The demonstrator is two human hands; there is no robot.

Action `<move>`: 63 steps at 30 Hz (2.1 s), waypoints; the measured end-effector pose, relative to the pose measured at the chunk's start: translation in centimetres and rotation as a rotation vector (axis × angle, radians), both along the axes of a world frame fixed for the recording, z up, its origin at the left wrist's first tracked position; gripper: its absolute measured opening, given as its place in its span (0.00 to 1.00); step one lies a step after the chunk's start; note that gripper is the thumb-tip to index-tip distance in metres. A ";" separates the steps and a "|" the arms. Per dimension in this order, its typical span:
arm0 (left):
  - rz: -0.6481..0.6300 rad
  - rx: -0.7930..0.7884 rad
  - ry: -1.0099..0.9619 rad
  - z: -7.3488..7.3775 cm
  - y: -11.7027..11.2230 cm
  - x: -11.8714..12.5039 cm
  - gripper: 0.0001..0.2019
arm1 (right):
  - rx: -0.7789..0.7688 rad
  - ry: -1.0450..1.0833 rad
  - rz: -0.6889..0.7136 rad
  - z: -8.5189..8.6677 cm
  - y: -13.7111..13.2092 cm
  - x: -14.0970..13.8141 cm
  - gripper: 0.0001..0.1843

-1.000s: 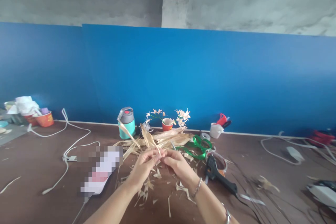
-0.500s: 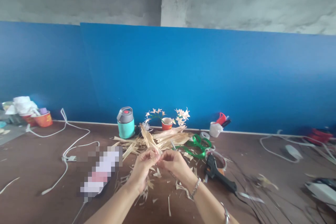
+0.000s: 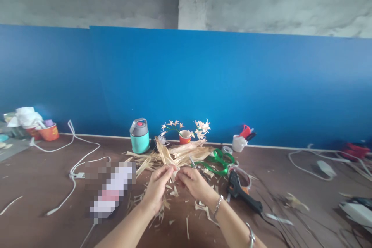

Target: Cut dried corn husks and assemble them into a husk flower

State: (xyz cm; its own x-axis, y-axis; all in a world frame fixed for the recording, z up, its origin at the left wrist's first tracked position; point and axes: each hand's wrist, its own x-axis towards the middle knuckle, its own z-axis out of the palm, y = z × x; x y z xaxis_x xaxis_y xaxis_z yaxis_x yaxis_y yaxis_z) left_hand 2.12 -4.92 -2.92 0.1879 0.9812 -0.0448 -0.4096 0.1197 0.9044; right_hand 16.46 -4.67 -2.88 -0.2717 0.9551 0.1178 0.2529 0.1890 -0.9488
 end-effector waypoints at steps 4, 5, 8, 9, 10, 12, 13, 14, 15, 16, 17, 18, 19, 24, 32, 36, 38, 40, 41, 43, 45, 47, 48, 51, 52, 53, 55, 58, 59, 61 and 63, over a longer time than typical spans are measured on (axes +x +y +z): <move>0.067 0.078 0.093 -0.1 0.3 -0.1 0.11 | -0.134 0.047 -0.068 -0.1 0.1 -0.1 0.12; 0.082 0.096 0.095 -0.1 0.3 -0.1 0.10 | -0.169 0.071 -0.082 -0.1 0.1 -0.2 0.11; 0.112 0.118 0.058 0.0 0.4 -0.1 0.10 | -0.195 0.137 -0.117 0.0 0.1 -0.2 0.08; 0.111 0.118 0.040 0.1 0.3 -0.1 0.11 | -0.187 0.149 -0.126 0.1 0.1 -0.2 0.07; 0.105 0.113 0.020 0.1 0.3 -0.1 0.13 | -0.180 0.157 -0.132 0.1 0.1 -0.2 0.07; 0.088 0.100 -0.021 0.2 0.2 0.0 0.16 | -0.174 0.173 -0.139 0.1 0.1 -0.2 0.07; 0.073 0.087 -0.039 0.2 0.2 0.0 0.16 | -0.179 0.181 -0.140 0.1 0.0 -0.2 0.07; 0.050 0.070 -0.056 0.2 0.2 0.0 0.15 | -0.188 0.188 -0.140 0.2 0.0 -0.2 0.07; 0.020 0.049 -0.067 0.1 0.2 0.0 0.13 | -0.199 0.193 -0.135 0.2 -0.1 -0.2 0.08; -0.013 0.028 -0.070 0.0 0.2 0.0 0.11 | -0.208 0.195 -0.125 0.3 -0.1 -0.3 0.10; -0.042 0.008 -0.066 -0.1 0.3 0.0 0.10 | -0.214 0.194 -0.111 0.3 -0.2 -0.3 0.12; -0.061 -0.005 -0.054 -0.2 0.3 0.0 0.12 | -0.214 0.190 -0.094 0.4 -0.3 -0.4 0.14; -0.068 -0.010 -0.039 -0.2 0.3 0.0 0.14 | -0.208 0.188 -0.076 0.4 -0.3 -0.4 0.16; -0.064 0.026 -0.034 0.0 0.1 0.1 0.10 | -0.173 0.161 -0.016 0.3 -0.3 -0.5 0.16; 0.017 -0.098 -0.158 -0.3 0.7 -0.2 0.14 | -0.098 0.111 -0.165 -0.2 0.1 -0.4 0.04; 0.010 -0.163 -0.056 -0.7 1.1 -0.4 0.13 | 0.065 0.036 -0.266 0.0 -0.1 -0.6 0.07; -0.017 -0.176 0.032 -0.7 1.2 -0.4 0.12 | 0.213 -0.038 -0.296 0.1 -0.3 -0.6 0.07; -0.062 -0.173 0.110 -0.7 1.3 -0.4 0.11 | 0.416 -0.096 -0.280 0.3 -0.6 -0.6 0.05; -0.081 -0.165 0.142 -0.7 1.3 -0.5 0.10 | 0.505 -0.116 -0.256 0.4 -0.8 -0.6 0.05; -0.109 -0.146 0.196 -0.5 1.4 -0.7 0.09 | 0.614 -0.144 -0.197 0.5 -1.1 -0.6 0.06; -0.153 -0.142 0.233 -0.4 1.4 -0.8 0.07 | 0.658 -0.165 -0.136 0.5 -1.3 -0.5 0.08; -0.203 -0.138 0.255 -0.1 1.4 -1.0 0.05 | 0.658 -0.186 -0.077 0.3 -1.4 -0.5 0.09; -0.218 -0.135 0.262 0.0 1.4 -1.0 0.04 | 0.648 -0.199 -0.056 0.2 -1.4 -0.5 0.09; -0.211 -0.129 0.303 0.3 1.3 -1.0 0.04 | 0.598 -0.244 -0.075 -0.1 -1.2 -0.4 0.08; -0.200 -0.128 0.316 0.4 1.3 -1.0 0.04 | 0.576 -0.249 -0.105 -0.2 -1.1 -0.5 0.08; -0.187 -0.124 0.325 0.4 1.2 -1.0 0.04 | 0.546 -0.244 -0.138 -0.2 -1.0 -0.5 0.07; -0.159 -0.101 0.328 0.5 1.2 -1.0 0.04 | 0.454 -0.198 -0.200 -0.1 -0.9 -0.5 0.06; -0.114 -0.019 0.342 0.5 1.1 -0.9 0.05 | 0.260 -0.089 -0.271 0.3 -0.7 -0.6 0.05; -0.103 0.023 0.363 0.4 1.1 -0.9 0.05 | 0.207 -0.055 -0.282 0.4 -0.7 -0.6 0.06; -0.078 0.134 0.425 0.3 1.2 -0.9 0.05 | 0.126 0.009 -0.272 0.5 -0.6 -0.7 0.06; -0.027 0.256 0.495 0.0 1.3 -0.9 0.04 | 0.049 0.079 -0.242 0.5 -0.4 -0.7 0.07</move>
